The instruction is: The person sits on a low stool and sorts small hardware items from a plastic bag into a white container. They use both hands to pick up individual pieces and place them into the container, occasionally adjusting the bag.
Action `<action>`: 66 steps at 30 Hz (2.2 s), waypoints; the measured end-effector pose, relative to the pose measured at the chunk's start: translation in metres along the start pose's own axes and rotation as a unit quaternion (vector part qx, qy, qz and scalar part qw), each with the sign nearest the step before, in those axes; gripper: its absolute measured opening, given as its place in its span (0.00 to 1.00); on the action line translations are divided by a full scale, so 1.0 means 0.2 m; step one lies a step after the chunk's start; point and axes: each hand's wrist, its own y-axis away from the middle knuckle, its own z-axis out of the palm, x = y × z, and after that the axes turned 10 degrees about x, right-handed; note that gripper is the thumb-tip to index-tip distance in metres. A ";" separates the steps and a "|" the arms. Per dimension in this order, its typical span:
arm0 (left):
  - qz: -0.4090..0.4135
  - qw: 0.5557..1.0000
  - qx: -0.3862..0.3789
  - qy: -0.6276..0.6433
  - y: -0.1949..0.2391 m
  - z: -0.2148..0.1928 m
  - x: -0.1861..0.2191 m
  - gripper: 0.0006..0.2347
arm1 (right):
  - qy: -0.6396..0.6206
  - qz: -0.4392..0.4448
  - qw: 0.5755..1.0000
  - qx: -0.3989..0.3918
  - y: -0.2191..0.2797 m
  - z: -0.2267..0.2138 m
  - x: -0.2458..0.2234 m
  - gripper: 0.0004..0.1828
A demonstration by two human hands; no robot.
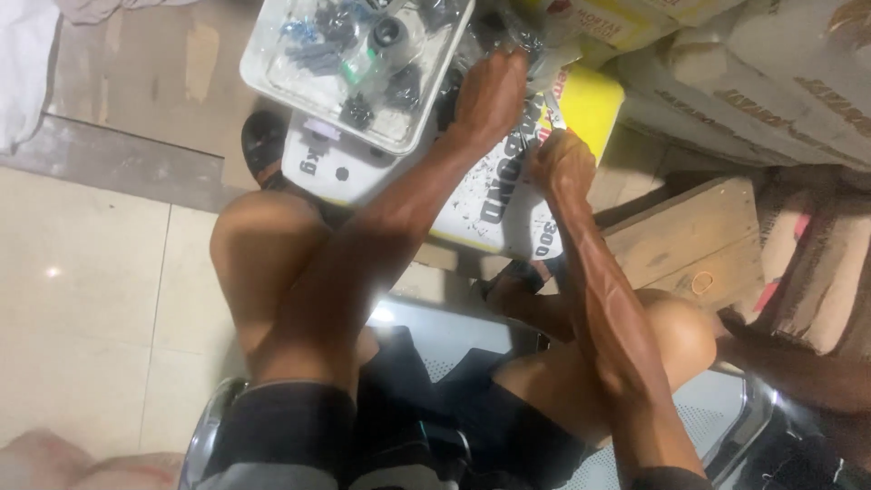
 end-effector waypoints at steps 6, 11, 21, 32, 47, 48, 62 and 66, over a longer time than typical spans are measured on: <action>-0.056 0.998 -0.002 0.030 -0.06 -0.12 0.04 0.08 | -0.021 -0.166 0.973 0.158 -0.05 0.16 0.08 0.16; -0.054 0.996 -0.017 0.064 -0.07 -0.17 0.08 0.12 | -0.161 -0.283 0.926 0.189 -0.04 0.12 -0.06 0.12; -0.043 0.988 -0.107 0.103 -0.05 -0.19 0.16 0.14 | -0.158 -0.232 0.960 0.003 0.02 -0.08 -0.02 0.14; 0.088 0.925 -0.367 0.036 -0.04 -0.74 0.48 0.12 | -0.624 -0.160 0.736 -0.206 0.20 -0.87 0.16 0.07; 0.104 0.961 -0.242 0.084 0.04 -0.49 0.35 0.11 | -0.427 -0.278 0.859 -0.053 0.15 -0.87 0.03 0.05; 0.112 0.962 -0.234 0.086 0.03 -0.52 0.39 0.11 | -0.408 -0.290 0.864 -0.051 0.14 -0.84 0.02 0.06; 0.067 0.989 -0.131 -0.017 -0.05 -0.44 0.25 0.13 | -0.322 -0.158 0.931 -0.069 0.06 -0.75 0.00 0.08; -0.009 0.989 -0.147 -0.020 -0.06 -0.50 0.29 0.09 | -0.118 -0.120 0.980 -0.104 0.11 -0.52 -0.20 0.08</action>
